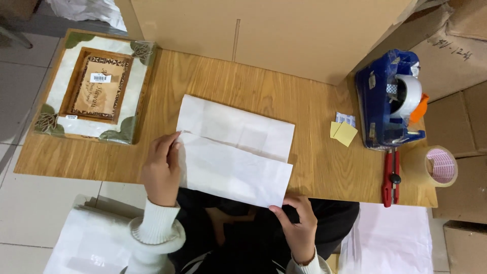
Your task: Wrapping a picture frame in white protective paper on a wooden table.
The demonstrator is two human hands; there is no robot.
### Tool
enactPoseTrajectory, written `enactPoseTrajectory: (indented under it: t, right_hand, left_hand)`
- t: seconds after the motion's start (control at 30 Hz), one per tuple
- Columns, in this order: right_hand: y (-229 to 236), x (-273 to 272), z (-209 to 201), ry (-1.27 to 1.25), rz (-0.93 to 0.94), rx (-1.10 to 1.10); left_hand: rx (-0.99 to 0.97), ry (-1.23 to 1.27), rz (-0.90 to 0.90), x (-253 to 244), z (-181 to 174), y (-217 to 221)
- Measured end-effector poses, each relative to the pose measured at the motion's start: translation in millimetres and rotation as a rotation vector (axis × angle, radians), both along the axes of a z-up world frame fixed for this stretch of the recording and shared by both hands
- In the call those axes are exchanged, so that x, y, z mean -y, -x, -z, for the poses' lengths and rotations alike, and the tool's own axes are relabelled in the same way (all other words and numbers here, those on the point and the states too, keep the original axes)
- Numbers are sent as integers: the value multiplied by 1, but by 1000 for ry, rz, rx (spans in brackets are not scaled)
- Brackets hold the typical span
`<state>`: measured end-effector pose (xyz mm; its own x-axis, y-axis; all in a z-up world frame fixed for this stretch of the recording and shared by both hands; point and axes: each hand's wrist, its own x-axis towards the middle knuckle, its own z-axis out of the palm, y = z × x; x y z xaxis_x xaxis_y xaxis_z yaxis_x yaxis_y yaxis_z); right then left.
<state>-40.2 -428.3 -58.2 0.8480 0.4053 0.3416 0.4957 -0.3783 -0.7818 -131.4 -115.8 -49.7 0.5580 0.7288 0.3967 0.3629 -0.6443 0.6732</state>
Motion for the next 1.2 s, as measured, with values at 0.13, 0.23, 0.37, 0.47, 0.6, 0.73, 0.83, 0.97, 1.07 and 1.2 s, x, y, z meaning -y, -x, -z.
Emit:
enactPoseTrajectory:
  t: [0.13, 0.23, 0.37, 0.47, 0.6, 0.73, 0.83, 0.97, 1.07, 1.2]
  right_hand:
    - [1, -4, 0, -68, -11, 6]
    - [0, -2, 0, -80, -10, -40]
    - [-9, 5, -6, -8, -34, -124]
    - [-18, -1, -24, 37, -86, -109]
    - [-30, -19, -32, 102, 5, -109]
    - [-34, -35, -37, 65, 107, -222]
    - [-39, -41, -45, -35, 145, -320]
    - [-43, -33, -43, -119, 24, -117]
    - [-35, -30, -50, -182, 38, -93]
    - [-32, -35, -62, -165, 117, -247]
  left_hand:
    - [46, -128, -10, 0, -1, -1]
    - [102, -182, 82, -5, -3, 2]
    - [142, -106, 87, -7, -1, 1]
    - [163, -78, 49, -6, 0, 2]
    - [182, -55, 38, -6, 0, 2]
    - [187, 21, -5, 0, -8, 1]
    - [202, 33, 20, -2, -8, 1]
    - [179, 115, 17, -2, -11, 1]
    - [204, 79, 35, -2, -10, 1]
    - [202, 65, 36, -3, -5, 1]
